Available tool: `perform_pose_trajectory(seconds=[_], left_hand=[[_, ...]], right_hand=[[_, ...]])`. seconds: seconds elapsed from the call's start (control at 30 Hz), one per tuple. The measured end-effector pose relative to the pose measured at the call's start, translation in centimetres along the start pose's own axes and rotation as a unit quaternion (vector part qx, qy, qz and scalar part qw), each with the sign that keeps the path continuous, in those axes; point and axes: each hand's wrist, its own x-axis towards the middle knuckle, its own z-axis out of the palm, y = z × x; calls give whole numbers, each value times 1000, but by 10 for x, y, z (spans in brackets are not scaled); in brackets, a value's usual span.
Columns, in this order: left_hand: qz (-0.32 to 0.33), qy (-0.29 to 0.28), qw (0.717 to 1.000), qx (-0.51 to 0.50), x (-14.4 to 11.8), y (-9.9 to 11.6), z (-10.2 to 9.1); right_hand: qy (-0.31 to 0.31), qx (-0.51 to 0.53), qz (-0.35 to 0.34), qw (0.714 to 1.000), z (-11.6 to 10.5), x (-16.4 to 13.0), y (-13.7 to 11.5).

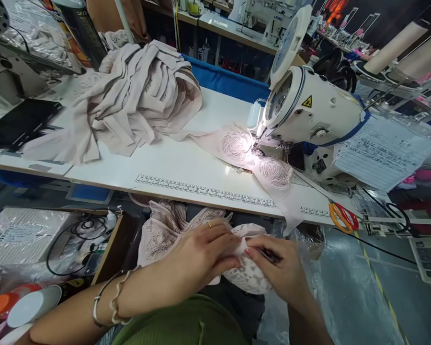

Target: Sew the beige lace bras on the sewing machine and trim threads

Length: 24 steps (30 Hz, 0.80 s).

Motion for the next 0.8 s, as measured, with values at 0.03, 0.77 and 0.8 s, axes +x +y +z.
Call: perform_pose_trajectory(seconds=[0.03, 0.77, 0.8], left_hand=[[-6, 13, 1000, 21, -3, -4, 10], [-235, 105, 931, -259, -9, -43, -13], [-240, 111, 929, -257, -11, -44, -13]], right_hand=[[18, -3, -3, 1000, 10, 0, 3], [-41, 75, 5, 996, -14, -19, 54], [-39, 75, 8, 996, -16, -21, 54]])
